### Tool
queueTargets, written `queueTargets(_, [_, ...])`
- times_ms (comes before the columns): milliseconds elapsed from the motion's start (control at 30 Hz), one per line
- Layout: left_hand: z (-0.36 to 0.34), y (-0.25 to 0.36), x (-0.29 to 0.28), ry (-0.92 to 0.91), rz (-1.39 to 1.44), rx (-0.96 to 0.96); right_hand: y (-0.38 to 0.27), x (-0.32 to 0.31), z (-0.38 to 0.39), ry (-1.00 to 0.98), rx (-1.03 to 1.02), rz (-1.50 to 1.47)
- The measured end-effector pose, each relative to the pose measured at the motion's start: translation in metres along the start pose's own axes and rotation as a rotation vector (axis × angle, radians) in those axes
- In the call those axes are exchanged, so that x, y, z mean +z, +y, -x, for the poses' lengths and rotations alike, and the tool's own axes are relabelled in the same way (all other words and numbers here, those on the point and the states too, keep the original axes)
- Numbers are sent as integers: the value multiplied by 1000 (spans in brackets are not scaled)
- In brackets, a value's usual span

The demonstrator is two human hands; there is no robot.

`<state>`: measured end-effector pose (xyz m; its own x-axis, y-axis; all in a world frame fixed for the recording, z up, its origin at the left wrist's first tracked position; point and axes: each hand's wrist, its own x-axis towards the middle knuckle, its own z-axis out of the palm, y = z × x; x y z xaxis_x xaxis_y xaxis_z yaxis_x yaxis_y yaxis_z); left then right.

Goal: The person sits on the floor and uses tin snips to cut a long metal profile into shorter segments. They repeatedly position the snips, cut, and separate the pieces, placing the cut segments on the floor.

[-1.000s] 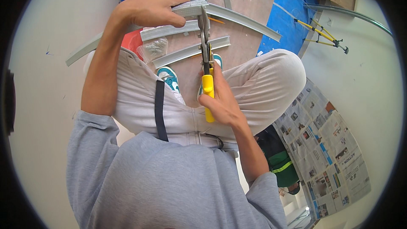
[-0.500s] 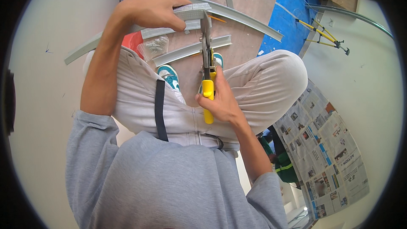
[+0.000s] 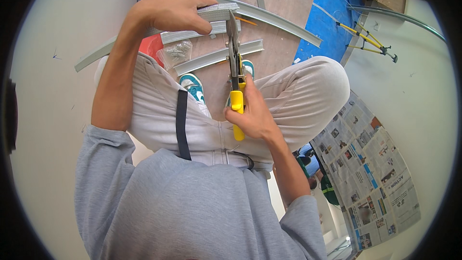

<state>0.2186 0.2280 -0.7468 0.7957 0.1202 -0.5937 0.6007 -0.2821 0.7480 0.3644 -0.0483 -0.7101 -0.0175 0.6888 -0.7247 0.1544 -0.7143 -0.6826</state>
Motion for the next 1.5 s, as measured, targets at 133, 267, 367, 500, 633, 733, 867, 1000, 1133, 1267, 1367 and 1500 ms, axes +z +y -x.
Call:
queueTargets(133, [1, -1, 0, 24, 29, 37, 4, 2, -3, -3, -31, 5])
queueTargets(267, [-1, -5, 0, 20, 58, 50, 1, 0, -3, 9, -21, 0])
queueTargets(367, [-3, -6, 2, 33, 60, 57, 0, -1, -2, 3, -6, -22])
queueTargets(500, [-5, -4, 4, 34, 39, 32, 4, -1, -4, -7, -3, -13])
queueTargets(633, [-6, -4, 6, 38, 39, 9, 12, 4, -7, 8, -24, -26])
queueTargets(733, [-7, -4, 7, 49, 14, 16, 20, 6, -10, -17, -16, -72])
queueTargets(867, [-10, -6, 9, 51, -38, -16, 30, 3, -14, -102, 25, -160])
queueTargets(1000, [-16, -10, 10, 17, -65, -56, 35, 4, -19, -125, 51, -218])
queueTargets(1133, [-15, -12, 12, 83, -32, -32, 29, 7, -19, -48, -20, -153])
queueTargets(1267, [-6, -9, 15, 163, -41, 21, 18, -2, -5, -41, 25, -94])
queueTargets(1367, [-2, -3, 22, 293, -33, 84, 12, -2, 10, -25, 29, -95])
queueTargets(1500, [-5, 3, 27, 317, -32, 53, 13, -1, 19, -10, 60, -202])
